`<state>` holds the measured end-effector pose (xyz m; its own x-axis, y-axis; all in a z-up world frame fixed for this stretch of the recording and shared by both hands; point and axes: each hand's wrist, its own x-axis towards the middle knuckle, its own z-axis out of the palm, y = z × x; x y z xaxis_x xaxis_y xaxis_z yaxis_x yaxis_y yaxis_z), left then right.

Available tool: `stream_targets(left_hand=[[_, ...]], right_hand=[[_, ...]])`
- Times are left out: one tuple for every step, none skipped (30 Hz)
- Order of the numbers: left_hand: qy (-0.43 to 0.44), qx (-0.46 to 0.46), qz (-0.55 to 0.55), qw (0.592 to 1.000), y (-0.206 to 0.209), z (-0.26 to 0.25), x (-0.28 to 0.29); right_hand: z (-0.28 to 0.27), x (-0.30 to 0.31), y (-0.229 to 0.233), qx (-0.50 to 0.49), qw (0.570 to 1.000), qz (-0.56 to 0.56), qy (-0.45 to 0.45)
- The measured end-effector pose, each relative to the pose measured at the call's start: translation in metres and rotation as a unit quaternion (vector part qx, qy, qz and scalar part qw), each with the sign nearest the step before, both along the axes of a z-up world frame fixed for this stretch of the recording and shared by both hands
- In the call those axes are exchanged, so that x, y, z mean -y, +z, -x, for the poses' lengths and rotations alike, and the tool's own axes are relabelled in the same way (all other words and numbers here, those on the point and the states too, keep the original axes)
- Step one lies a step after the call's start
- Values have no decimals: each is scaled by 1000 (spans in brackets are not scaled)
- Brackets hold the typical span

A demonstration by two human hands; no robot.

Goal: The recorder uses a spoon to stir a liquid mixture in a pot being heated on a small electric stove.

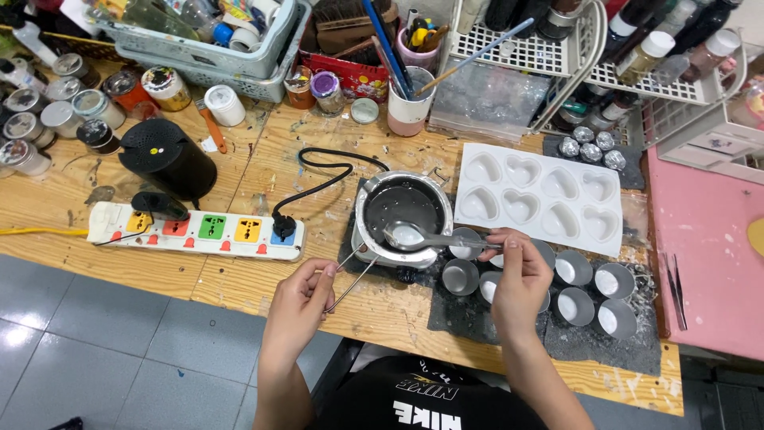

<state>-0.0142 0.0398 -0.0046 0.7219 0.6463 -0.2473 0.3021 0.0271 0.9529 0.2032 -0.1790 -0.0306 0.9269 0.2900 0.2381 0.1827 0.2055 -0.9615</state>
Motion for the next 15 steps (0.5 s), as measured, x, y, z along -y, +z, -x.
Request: stream_targets(left_hand=[[-4, 0, 0, 1000, -1, 0, 0], [-2, 2, 8, 1000, -1, 0, 0], [0, 4, 16, 1000, -2, -1, 0], [-8, 4, 16, 1000, -5, 0, -1], [-10, 14, 12, 1000, -8, 1, -2], [-15, 24, 8, 1000, -10, 0, -3], [-25, 25, 8, 999, -16, 1, -4], [-25, 48, 5, 999, -22, 2, -6], [-25, 71, 3, 997, -28, 3, -7], [-40, 73, 5, 997, -31, 4, -9], [-37, 71, 18, 997, -34, 4, -11], [-34, 66, 33, 997, -36, 5, -12], [-47, 66, 36, 996, -35, 3, -13], [-41, 60, 29, 997, -35, 2, -15], [-35, 55, 22, 998, -36, 3, -17]], right_hand=[[-1, 6, 2, 0, 1000, 0, -4], [-1, 13, 4, 16, 1000, 12, -18], [-2, 20, 7, 31, 999, 25, -32], [-4, 30, 8, 31, 998, 25, -40], [-7, 42, 10, 47, 997, 18, -63], [-9, 54, 12, 63, 994, 11, -89], [-15, 68, 11, 63, 993, 12, -100], [-20, 84, 10, 72, 989, -1, -131], [-24, 100, 10, 81, 983, -14, -162], [-29, 116, 8, 84, 981, -12, -176], [-34, 134, 7, 114, 967, -3, -227], [-38, 151, 7, 141, 951, 8, -275], [-43, 173, 0, 142, 947, 12, -288], [-45, 194, -8, 151, 931, 16, -331], [-47, 215, -17, 161, 914, 19, -372]])
